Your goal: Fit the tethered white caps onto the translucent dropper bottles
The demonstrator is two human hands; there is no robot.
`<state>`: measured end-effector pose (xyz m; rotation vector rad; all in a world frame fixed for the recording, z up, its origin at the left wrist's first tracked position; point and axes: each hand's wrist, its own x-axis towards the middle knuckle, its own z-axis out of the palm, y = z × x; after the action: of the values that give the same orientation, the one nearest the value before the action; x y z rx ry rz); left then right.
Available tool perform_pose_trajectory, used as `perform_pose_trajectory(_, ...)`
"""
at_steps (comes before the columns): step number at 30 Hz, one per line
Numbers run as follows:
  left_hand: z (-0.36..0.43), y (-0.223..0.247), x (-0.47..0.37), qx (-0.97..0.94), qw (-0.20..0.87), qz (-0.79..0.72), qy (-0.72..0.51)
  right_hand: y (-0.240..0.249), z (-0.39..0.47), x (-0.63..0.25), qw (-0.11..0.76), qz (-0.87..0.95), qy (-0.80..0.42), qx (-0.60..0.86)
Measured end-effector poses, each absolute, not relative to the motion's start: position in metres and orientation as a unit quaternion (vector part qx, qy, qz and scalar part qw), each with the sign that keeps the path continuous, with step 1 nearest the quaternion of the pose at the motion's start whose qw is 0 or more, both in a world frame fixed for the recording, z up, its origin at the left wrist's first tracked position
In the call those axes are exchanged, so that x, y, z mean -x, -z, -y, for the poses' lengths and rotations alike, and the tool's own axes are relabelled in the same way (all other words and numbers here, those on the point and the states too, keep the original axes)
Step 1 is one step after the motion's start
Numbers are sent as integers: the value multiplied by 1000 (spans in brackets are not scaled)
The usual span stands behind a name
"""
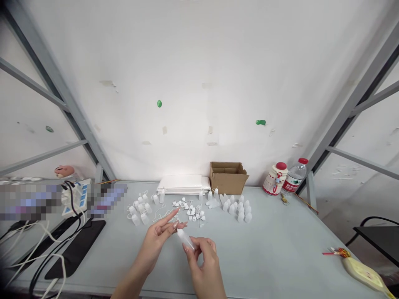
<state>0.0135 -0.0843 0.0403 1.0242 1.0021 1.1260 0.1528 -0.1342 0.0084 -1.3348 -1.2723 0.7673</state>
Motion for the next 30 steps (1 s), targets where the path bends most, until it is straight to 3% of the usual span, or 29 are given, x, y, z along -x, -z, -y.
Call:
perform_pose_trajectory(10, 80, -31, -10, -369, 632, -420, -537, -9, 129, -153, 525, 537, -372, 545)
perform_pose_trajectory(20, 80, -30, -13, -424, 574, -462, -527, -8, 128, -155, 517, 544, -356, 556)
perform_pose_trajectory(24, 84, -28, -15, -406, 596, -454, -523, -4, 126, -153, 517, 539, -370, 553)
perform_pose_trajectory(27, 87, -22, -14, -382, 606, -462, -522, 3, 121, -151, 490, 557, -398, 540)
perform_pose_trajectory(30, 87, -11, -1, -396, 552, -503, -535, 13, 116, -150, 445, 591, -418, 526)
